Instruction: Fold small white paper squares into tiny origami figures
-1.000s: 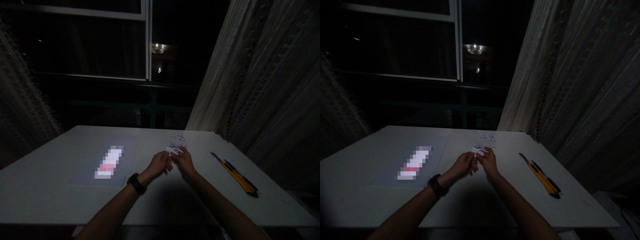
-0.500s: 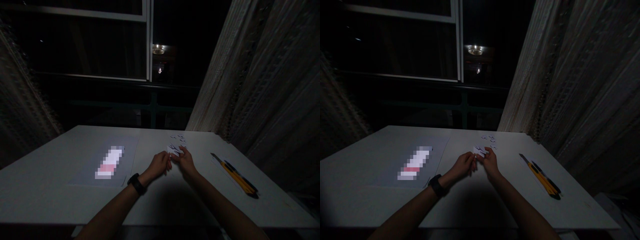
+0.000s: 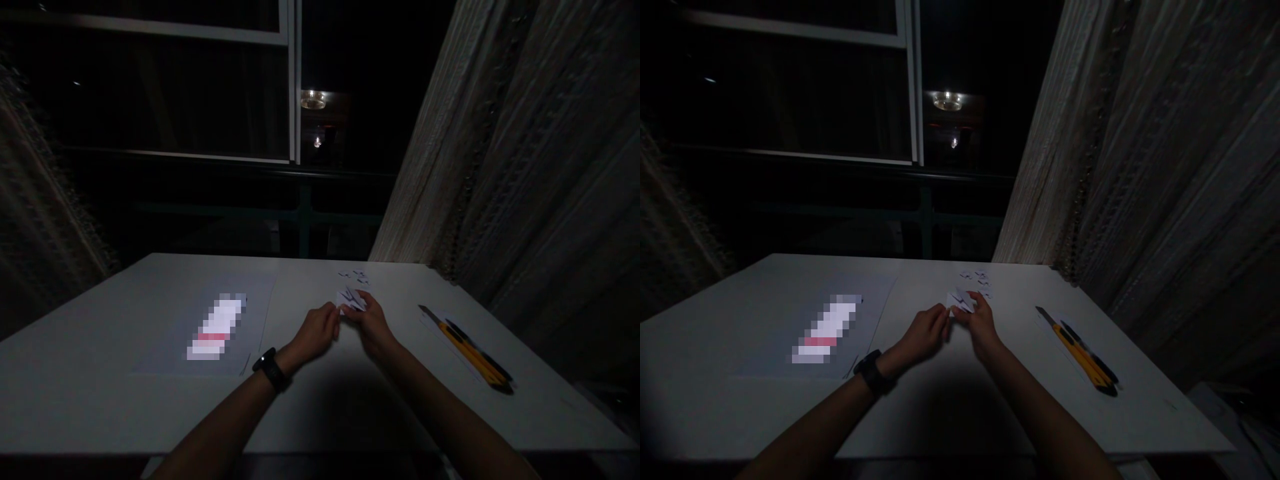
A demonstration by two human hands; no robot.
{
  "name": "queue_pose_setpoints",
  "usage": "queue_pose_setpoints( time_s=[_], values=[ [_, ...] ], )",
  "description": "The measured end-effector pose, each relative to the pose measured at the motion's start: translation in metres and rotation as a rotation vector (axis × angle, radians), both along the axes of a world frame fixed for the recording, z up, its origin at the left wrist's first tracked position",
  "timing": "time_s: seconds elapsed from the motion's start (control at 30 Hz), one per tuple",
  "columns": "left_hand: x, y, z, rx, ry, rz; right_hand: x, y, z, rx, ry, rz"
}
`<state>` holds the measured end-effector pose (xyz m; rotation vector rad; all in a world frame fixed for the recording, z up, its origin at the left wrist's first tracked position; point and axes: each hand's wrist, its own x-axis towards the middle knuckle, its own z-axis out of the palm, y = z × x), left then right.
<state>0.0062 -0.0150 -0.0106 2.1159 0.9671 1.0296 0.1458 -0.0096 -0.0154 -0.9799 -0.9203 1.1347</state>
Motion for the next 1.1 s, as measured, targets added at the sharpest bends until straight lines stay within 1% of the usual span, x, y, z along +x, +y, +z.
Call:
queue_pose_setpoints(
  time_s=[0.3,0.43,0.5,0.57,0.67,0.77,0.93,1.1],
  values=[
    [0.006,-0.001,-0.002,-0.027,-0.045,0.035,-0.003,-0.002,-0.002,-0.001,0.017,-0.085],
    [0.008,-0.001,-0.004,-0.039,-0.068,0.054,-0.005,-0.004,-0.003,-0.001,0.036,-0.098],
    [0.011,0.000,-0.007,-0.035,-0.061,0.086,-0.007,-0.004,-0.002,0.004,0.035,-0.098],
    [0.013,0.001,-0.009,-0.022,-0.044,0.149,-0.010,-0.004,-0.001,0.026,0.038,-0.110],
    [0.015,0.004,-0.010,-0.001,-0.041,0.260,-0.019,-0.001,0.006,0.049,0.065,-0.128],
    [0.012,0.005,-0.008,0.036,-0.072,0.336,-0.032,0.002,0.017,0.044,0.100,-0.090],
    [0.005,0.003,0.000,0.026,-0.144,0.380,-0.046,0.009,0.031,0.008,0.168,-0.079],
    [0.000,0.002,0.007,0.047,-0.193,0.406,-0.056,0.015,0.033,0.013,0.252,-0.074]
  ],
)
